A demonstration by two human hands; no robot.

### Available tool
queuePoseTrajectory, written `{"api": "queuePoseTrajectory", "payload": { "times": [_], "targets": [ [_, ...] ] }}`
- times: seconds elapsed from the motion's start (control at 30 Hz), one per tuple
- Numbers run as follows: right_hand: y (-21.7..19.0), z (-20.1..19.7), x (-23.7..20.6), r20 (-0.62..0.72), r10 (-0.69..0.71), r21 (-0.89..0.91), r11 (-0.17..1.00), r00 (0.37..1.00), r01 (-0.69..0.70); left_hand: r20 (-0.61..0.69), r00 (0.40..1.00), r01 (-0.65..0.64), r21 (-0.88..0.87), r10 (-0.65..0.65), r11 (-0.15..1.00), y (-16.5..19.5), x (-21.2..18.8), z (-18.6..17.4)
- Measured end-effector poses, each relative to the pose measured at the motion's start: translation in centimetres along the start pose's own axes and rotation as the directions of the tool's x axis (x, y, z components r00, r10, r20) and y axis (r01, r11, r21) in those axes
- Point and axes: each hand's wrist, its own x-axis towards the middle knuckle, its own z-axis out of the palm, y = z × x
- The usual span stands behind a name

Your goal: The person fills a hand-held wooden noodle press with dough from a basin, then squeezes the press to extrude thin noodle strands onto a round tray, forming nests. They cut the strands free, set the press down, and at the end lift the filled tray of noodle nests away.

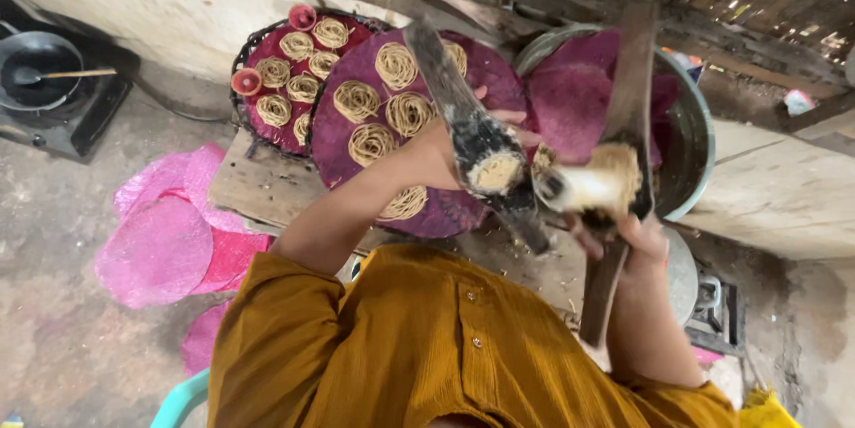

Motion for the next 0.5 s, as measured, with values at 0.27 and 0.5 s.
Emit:
{"api": "queuePoseTrajectory", "payload": {
  "times": [0.27, 0.5],
  "targets": [
    [0.6, 10.2, 1.3, 0.439, -0.201, -0.781, -0.567, 0.876, 0.261, 0.127, 0.965, 0.245, -0.14, -0.228, 0.959, 0.6, -2.1, 0.3],
    [2.2, 10.1, 2.4, 0.332, -0.172, -0.791, -0.586, 0.927, 0.175, 0.112, 0.951, 0.306, -0.234, -0.287, 0.923, 0.0, -1.0, 3.0]
  ]
}}
